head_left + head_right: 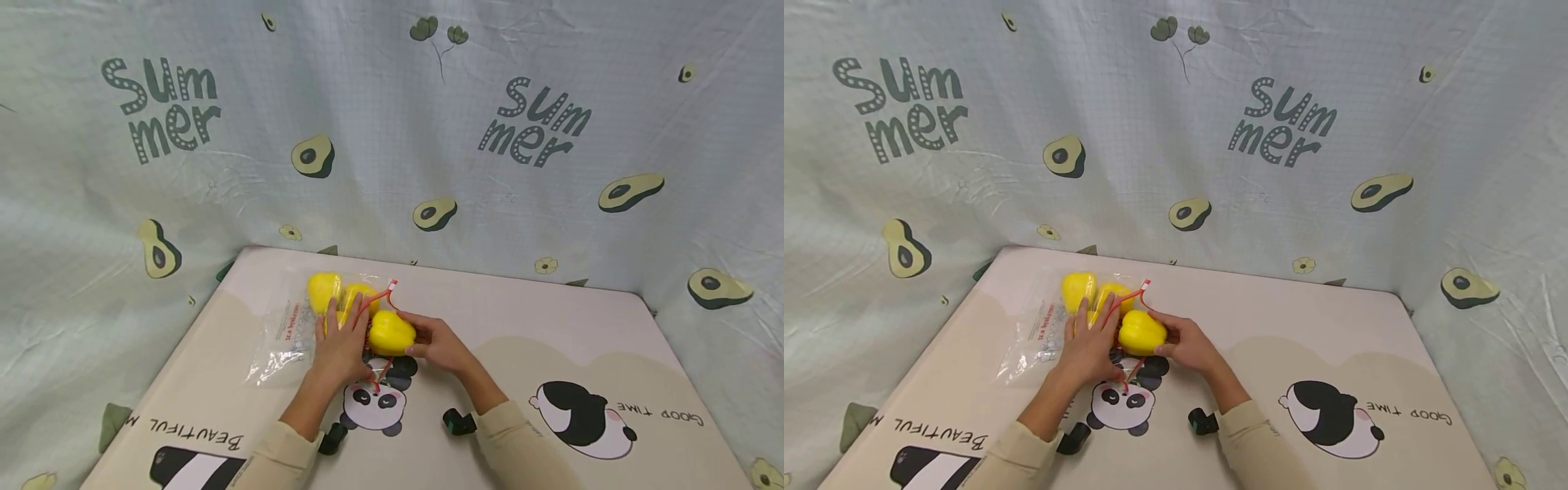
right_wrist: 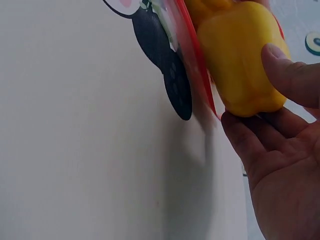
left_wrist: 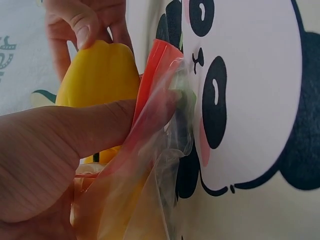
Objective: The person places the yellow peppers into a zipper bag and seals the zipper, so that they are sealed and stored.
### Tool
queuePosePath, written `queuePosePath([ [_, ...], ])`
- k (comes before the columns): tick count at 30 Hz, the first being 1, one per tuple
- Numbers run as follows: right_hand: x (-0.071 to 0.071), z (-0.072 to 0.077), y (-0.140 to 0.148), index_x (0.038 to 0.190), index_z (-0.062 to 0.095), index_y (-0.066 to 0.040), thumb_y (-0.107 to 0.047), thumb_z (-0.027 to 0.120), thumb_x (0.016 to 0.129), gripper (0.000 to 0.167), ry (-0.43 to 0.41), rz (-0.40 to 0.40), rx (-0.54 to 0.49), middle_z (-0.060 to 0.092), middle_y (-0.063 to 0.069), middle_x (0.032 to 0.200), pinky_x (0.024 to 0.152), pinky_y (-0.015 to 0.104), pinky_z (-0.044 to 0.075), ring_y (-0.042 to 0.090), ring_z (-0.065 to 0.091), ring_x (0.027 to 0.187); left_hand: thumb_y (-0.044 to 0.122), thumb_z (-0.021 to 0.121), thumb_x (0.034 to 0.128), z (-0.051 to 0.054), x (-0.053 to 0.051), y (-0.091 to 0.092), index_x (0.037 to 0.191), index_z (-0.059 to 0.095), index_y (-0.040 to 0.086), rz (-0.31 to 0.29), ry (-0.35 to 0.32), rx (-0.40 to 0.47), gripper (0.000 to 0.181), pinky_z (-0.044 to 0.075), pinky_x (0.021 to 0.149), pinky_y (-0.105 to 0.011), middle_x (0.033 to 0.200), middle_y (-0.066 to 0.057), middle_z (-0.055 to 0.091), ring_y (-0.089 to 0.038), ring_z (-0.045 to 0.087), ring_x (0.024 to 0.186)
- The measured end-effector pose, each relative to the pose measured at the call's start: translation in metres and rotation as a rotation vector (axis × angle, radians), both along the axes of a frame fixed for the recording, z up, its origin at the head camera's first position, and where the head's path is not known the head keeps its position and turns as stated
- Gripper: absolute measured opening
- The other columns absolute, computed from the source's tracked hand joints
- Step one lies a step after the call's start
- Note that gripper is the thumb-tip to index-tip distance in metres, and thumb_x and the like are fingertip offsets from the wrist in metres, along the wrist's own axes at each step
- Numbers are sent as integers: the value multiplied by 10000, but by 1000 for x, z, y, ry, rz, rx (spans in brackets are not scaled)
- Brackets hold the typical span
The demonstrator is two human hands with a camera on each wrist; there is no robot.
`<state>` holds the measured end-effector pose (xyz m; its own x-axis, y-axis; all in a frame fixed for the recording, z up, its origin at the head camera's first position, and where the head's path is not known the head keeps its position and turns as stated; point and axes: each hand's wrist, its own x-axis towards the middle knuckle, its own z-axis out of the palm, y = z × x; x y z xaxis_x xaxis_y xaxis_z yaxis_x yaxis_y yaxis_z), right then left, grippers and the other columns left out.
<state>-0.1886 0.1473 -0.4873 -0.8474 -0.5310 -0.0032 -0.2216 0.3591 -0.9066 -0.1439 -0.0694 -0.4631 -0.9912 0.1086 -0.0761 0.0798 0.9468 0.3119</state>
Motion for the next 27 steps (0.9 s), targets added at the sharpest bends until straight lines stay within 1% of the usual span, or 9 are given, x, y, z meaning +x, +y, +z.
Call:
queuePosePath([
  [5,-1,1,-1,1550,491,-83,-31,720,923,670,-2,3,25,505,159,1599,1194,547,432,402,524,1445,297,988,626,0,0,0,1648,307,148,-1,2,6,1237,48,1285,-715,1787,-45,47,-475,-36,1615],
  [8,0,2,-2,1543,497,-71,-66,732,922,664,-4,19,37,509,168,1594,1186,549,441,406,533,1432,285,983,630,-1,0,1,1652,297,148,-7,6,6,1238,53,1283,-719,1787,-46,46,-484,-38,1613],
  [12,-1,2,-3,1534,504,-55,-131,737,938,645,27,35,40,522,175,1582,1175,554,454,407,546,1418,280,983,635,0,0,1,1653,291,144,-16,13,9,1238,58,1284,-718,1787,-48,51,-490,-37,1610],
  [14,-2,1,-5,1531,504,-44,-165,732,950,636,39,32,25,522,178,1581,1172,558,457,411,546,1419,278,985,635,0,1,1,1652,293,145,-12,11,13,1238,52,1285,-716,1786,-48,53,-488,-38,1611],
  [17,-6,-2,-6,1531,494,-22,-193,710,972,623,41,28,-7,512,193,1585,1156,557,473,427,537,1429,269,984,633,1,1,2,1653,292,146,-6,4,13,1238,36,1286,-714,1786,-45,52,-484,-46,1613],
  [21,-9,-7,-6,1534,482,-10,-186,666,1005,587,16,28,-39,520,205,1575,1129,522,508,424,562,1407,250,979,635,2,2,3,1642,317,131,-6,1,6,1211,33,1280,-723,1785,-53,63,-495,-36,1609],
  [24,-11,-12,-6,1541,472,-13,-178,634,1030,560,5,39,-46,534,215,1559,1111,488,533,414,595,1368,253,981,634,2,1,3,1639,326,132,-8,-2,-1,1206,34,1280,-724,1784,-54,67,-495,-40,1609],
  [27,-12,-14,-6,1550,460,-20,-187,621,1043,557,-5,53,-40,536,224,1552,1101,486,542,414,606,1350,254,984,629,3,1,3,1639,329,133,-9,-6,-1,1209,29,1281,-723,1784,-53,72,-493,-48,1610],
])
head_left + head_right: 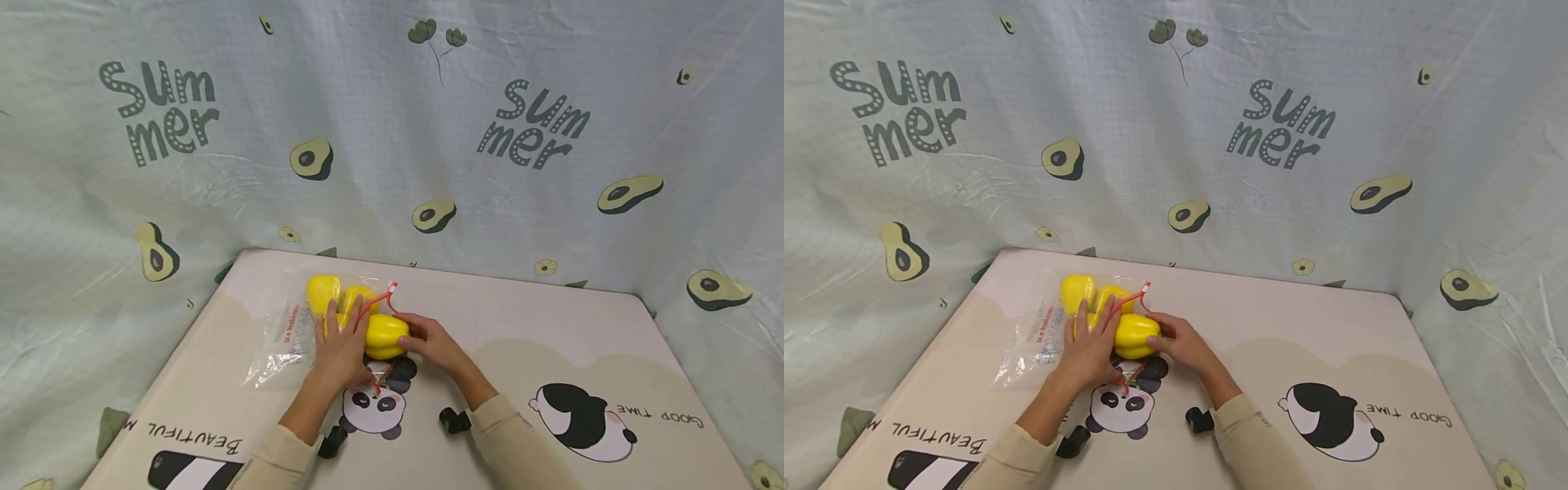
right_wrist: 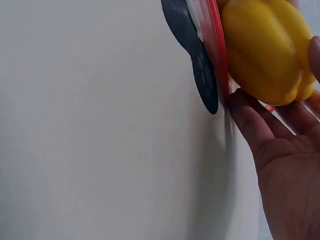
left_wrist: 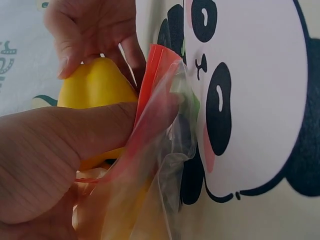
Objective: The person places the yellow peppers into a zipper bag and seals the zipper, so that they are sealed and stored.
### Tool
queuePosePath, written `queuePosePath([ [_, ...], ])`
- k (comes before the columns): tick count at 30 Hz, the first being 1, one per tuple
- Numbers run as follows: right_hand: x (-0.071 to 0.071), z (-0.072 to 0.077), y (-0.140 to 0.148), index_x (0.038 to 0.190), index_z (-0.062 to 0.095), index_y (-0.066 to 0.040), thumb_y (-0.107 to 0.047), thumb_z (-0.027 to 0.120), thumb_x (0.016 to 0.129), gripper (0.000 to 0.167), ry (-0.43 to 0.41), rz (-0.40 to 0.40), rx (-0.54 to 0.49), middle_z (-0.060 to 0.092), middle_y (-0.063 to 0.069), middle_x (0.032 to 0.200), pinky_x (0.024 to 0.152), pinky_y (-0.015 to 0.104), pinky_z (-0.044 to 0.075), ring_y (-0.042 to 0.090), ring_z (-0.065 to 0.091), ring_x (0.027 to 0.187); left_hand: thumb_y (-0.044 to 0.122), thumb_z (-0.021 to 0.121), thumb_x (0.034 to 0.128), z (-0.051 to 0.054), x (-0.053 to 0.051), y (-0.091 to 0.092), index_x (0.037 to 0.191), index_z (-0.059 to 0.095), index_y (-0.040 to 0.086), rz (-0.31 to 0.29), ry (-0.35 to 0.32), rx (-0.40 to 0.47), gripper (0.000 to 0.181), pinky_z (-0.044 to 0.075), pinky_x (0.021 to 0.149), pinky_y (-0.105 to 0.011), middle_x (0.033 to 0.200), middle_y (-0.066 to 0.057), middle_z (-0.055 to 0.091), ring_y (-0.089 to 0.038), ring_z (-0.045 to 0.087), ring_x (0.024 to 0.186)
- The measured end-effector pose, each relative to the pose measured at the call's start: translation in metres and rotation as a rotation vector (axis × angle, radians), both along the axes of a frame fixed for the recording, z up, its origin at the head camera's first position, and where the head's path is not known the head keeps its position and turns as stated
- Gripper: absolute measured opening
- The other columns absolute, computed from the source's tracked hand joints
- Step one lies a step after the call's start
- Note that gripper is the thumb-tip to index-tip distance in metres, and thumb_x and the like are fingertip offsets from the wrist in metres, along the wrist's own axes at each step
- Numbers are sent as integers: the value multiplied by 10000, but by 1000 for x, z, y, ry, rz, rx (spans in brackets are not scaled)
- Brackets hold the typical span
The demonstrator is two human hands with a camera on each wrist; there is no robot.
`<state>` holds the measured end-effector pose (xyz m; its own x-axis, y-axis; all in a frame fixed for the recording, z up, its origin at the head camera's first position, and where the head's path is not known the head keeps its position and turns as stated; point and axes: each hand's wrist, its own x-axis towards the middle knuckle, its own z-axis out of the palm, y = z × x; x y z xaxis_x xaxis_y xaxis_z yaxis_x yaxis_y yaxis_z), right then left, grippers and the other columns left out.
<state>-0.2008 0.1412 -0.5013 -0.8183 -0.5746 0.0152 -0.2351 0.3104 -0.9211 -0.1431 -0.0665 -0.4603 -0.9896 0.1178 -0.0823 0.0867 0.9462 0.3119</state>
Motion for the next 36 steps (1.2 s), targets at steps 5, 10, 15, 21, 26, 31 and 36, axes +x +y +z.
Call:
queuePosePath([
  [5,-1,3,-2,1558,451,-49,-211,626,1047,564,-22,17,21,510,214,1574,1118,492,527,409,585,1377,258,974,644,3,1,-1,1641,327,132,0,-1,-9,1195,20,1278,-726,1785,-51,76,-498,-53,1611],
  [10,-2,5,-2,1544,445,-14,-172,642,1038,565,-48,24,47,545,243,1536,1115,490,530,406,598,1354,277,969,658,6,1,-1,1647,312,140,-5,4,-27,1195,14,1275,-732,1783,-57,93,-505,-44,1611],
  [15,-5,7,-6,1538,476,-58,-243,681,1018,588,-48,17,113,565,190,1538,1164,506,487,362,601,1361,280,970,656,7,1,-1,1642,328,138,-8,15,-39,1185,10,1268,-744,1778,-64,124,-512,-28,1611],
  [21,-6,8,-10,1556,494,-138,-290,690,1011,599,-46,39,157,575,132,1545,1197,521,450,339,594,1391,305,973,658,6,3,-3,1634,344,131,-20,48,-70,1174,35,1259,-761,1775,-68,145,-514,20,1613],
  [26,-3,7,-13,1569,488,-206,-310,705,998,619,-71,11,217,603,120,1519,1199,529,446,328,598,1388,328,971,665,6,5,-4,1633,344,124,-29,41,-69,1172,25,1257,-763,1774,-70,149,-504,51,1615],
  [31,0,11,-20,1560,502,-196,-302,724,983,627,-72,-22,266,635,122,1481,1194,529,453,316,621,1350,307,969,674,7,4,-4,1644,313,120,-20,12,-36,1186,-15,1252,-765,1778,-68,127,-497,26,1618],
  [36,4,14,-28,1453,611,-102,-248,769,938,558,-55,-94,259,688,116,1389,1165,520,487,305,645,1262,277,969,677,9,4,-5,1654,283,122,-21,-7,-6,1205,-51,1240,-774,1780,-65,108,-503,-2,1617],
])
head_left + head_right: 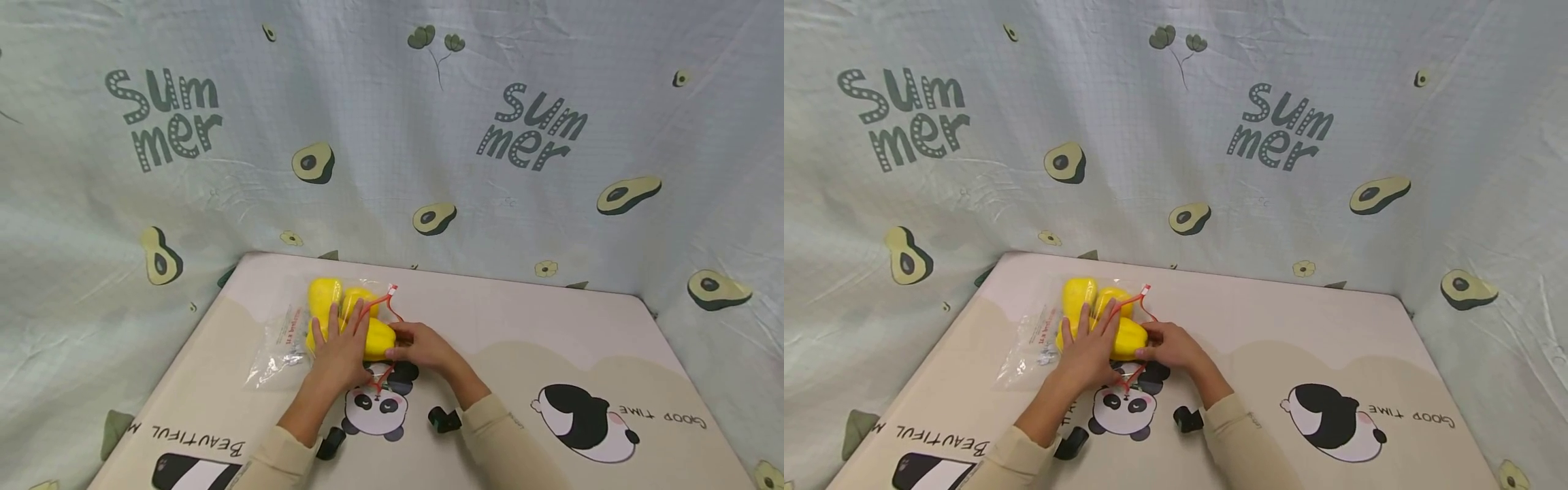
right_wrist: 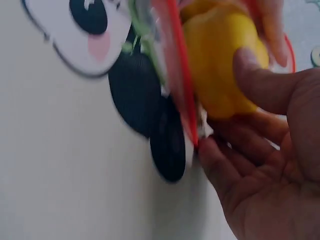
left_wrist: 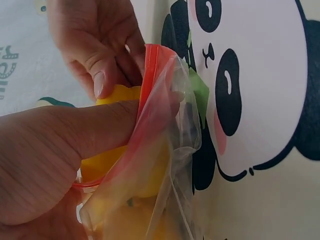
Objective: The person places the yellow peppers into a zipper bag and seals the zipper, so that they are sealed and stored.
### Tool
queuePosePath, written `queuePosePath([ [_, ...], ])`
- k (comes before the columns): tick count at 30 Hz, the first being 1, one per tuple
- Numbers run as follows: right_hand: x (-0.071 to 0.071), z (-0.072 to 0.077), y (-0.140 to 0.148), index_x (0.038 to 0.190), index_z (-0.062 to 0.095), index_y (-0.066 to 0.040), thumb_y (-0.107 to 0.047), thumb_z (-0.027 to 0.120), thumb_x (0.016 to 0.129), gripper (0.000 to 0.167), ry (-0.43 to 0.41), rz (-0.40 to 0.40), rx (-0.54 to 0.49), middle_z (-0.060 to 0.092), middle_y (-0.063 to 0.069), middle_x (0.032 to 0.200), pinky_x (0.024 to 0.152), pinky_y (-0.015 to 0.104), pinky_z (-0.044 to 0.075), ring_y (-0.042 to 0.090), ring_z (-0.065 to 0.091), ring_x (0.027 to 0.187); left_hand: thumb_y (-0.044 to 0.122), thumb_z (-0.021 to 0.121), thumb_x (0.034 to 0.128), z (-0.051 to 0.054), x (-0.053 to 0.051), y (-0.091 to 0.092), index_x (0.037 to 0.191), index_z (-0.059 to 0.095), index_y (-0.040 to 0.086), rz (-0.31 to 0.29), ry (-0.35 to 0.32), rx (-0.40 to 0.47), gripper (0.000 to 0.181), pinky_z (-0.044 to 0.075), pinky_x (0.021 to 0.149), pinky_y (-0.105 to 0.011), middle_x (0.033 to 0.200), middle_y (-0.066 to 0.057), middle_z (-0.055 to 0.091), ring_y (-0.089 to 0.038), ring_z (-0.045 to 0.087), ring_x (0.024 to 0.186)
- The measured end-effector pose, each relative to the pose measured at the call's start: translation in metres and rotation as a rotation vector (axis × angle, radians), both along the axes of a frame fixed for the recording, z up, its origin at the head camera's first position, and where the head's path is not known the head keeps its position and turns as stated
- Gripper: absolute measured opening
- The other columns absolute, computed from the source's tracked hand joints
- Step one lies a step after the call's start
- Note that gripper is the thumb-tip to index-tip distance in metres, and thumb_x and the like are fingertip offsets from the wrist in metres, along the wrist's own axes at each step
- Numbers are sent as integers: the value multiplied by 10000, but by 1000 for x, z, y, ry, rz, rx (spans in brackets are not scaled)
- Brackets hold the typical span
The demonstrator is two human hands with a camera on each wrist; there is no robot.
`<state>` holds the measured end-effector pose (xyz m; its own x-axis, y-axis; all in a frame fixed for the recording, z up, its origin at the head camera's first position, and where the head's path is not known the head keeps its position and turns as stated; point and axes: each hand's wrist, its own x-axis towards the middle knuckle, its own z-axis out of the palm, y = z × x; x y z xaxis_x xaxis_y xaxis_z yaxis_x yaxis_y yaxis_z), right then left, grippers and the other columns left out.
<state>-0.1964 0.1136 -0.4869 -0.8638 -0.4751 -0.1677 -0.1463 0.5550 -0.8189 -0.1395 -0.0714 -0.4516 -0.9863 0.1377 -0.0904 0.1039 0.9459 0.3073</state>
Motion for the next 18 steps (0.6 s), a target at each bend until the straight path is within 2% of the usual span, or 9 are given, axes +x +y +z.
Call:
queuePosePath([
  [2,3,0,-3,1389,653,-70,-201,782,912,511,13,-49,-30,706,116,1324,1136,517,512,296,645,1189,281,972,672,0,0,0,1656,280,124,-2,2,-3,1213,-44,1238,-780,1780,-67,113,-503,3,1616],
  [4,6,-2,-7,1356,666,-53,-128,780,890,486,0,-105,-102,706,124,1296,1117,499,530,284,638,1138,289,975,667,-1,1,1,1657,275,128,-2,3,-8,1224,-39,1239,-779,1780,-66,113,-501,1,1617],
  [9,11,-12,-10,1395,638,-69,-3,745,885,526,-79,-211,-288,674,141,1399,1145,461,516,278,658,1206,291,977,658,-1,-1,0,1659,274,138,-4,0,-8,1234,-51,1240,-775,1782,-58,97,-501,-10,1618],
  [13,12,-17,-11,1409,630,-87,-15,741,894,532,-59,-206,-297,671,144,1415,1153,463,507,290,659,1243,293,977,656,0,-1,-1,1666,255,153,-7,-15,-11,1250,-64,1241,-770,1787,-41,67,-497,-28,1619],
  [18,13,-17,-15,1416,623,-89,-47,753,915,520,-80,-179,-281,670,153,1417,1146,464,507,303,668,1261,298,979,657,0,-2,-4,1669,241,145,-5,-20,-12,1262,-54,1240,-775,1786,-47,68,-498,-24,1619],
])
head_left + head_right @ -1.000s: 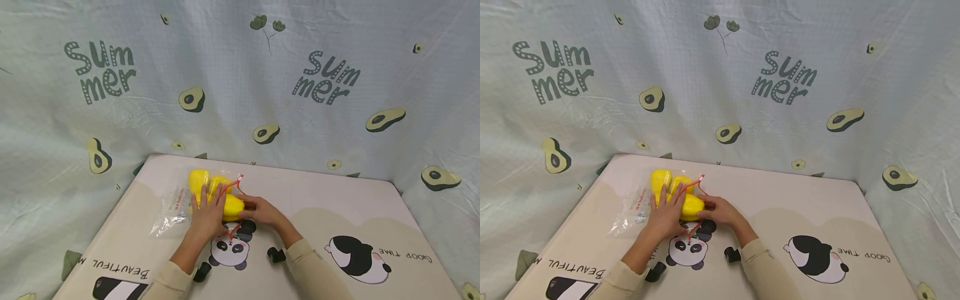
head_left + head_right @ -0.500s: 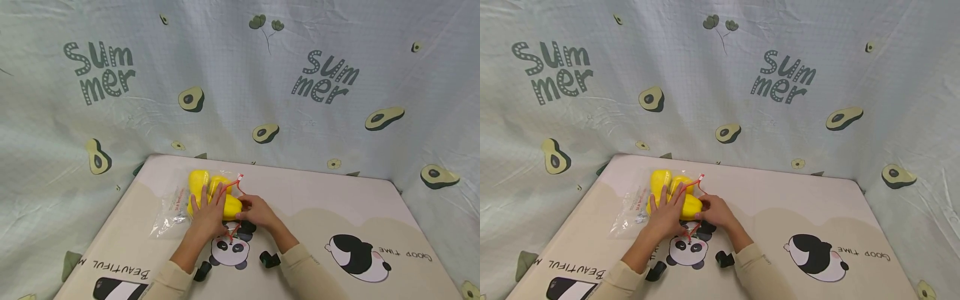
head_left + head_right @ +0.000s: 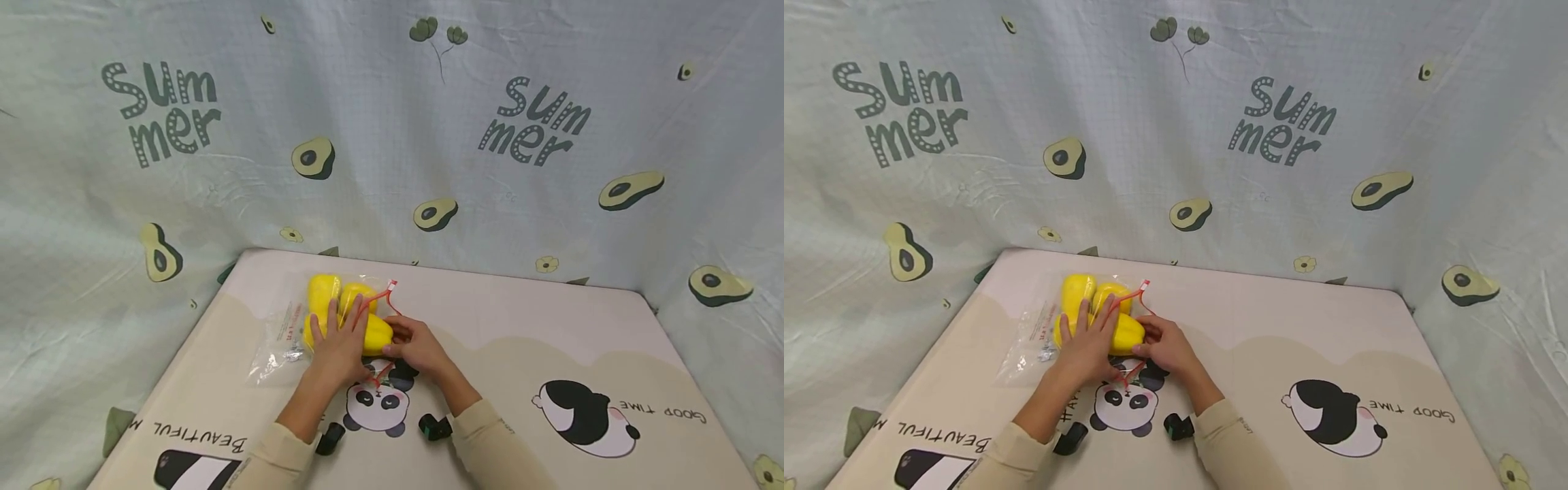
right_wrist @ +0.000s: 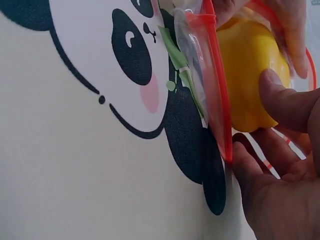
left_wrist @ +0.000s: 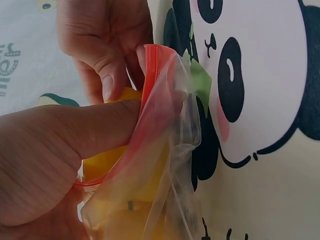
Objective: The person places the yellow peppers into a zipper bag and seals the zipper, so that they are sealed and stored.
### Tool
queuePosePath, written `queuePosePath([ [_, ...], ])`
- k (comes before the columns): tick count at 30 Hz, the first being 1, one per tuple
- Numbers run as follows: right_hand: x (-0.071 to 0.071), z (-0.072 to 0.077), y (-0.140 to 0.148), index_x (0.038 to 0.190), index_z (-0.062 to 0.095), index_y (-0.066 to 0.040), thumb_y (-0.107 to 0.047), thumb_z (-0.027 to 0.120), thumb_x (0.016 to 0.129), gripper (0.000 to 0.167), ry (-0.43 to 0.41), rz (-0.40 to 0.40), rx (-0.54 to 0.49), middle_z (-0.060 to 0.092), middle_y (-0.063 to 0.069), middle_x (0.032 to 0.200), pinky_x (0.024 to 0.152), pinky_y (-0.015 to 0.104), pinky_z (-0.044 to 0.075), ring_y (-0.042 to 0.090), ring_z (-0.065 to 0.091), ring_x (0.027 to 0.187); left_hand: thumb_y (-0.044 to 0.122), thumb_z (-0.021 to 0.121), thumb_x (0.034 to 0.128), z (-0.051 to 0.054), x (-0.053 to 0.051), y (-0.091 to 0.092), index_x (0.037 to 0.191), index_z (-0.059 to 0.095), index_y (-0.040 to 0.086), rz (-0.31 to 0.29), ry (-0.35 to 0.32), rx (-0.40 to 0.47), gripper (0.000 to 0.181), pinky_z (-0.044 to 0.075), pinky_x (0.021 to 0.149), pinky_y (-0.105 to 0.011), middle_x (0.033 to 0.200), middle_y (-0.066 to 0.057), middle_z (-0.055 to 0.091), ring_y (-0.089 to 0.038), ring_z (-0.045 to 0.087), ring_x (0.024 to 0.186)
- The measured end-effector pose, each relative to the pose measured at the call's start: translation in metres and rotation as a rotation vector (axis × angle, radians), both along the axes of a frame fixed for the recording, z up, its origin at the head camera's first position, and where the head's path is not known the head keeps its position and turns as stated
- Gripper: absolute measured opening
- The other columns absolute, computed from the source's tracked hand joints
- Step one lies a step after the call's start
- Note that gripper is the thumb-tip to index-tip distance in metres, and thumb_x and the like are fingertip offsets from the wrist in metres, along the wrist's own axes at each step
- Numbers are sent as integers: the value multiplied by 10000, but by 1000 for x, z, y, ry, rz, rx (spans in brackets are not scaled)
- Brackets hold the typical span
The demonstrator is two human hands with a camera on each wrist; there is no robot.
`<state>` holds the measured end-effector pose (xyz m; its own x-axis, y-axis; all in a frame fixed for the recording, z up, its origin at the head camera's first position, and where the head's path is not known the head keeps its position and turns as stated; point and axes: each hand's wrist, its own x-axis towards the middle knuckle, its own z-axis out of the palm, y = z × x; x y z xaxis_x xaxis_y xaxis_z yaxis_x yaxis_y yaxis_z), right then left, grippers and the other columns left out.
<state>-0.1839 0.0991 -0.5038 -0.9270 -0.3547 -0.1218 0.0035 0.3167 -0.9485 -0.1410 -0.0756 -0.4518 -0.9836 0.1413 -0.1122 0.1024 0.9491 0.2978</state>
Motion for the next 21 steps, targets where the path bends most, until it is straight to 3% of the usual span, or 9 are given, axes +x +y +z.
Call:
queuePosePath([
  [8,-3,3,-4,1455,610,-102,-185,775,939,549,30,50,93,672,132,1431,1125,476,526,298,687,1261,278,977,663,3,0,1,1651,302,144,-3,5,-17,1205,-20,1236,-788,1783,-55,92,-515,-7,1613],
  [15,-1,7,-9,1493,585,-220,-400,774,937,614,80,22,272,740,97,1326,1091,497,550,295,700,1235,293,979,647,3,1,6,1632,357,155,-17,19,-54,1173,44,1240,-787,1781,-47,112,-526,25,1610],
  [17,-1,8,-7,1508,567,-218,-396,767,944,624,77,37,267,745,108,1313,1085,495,555,294,703,1221,296,976,656,2,0,6,1633,356,152,-19,18,-56,1166,50,1239,-788,1781,-43,114,-525,27,1610],
  [21,-2,7,-3,1530,541,-170,-268,735,975,595,19,78,158,721,149,1344,1094,482,553,308,699,1232,291,972,674,1,0,7,1630,359,142,-20,8,-48,1146,43,1239,-789,1783,-34,109,-521,15,1612],
])
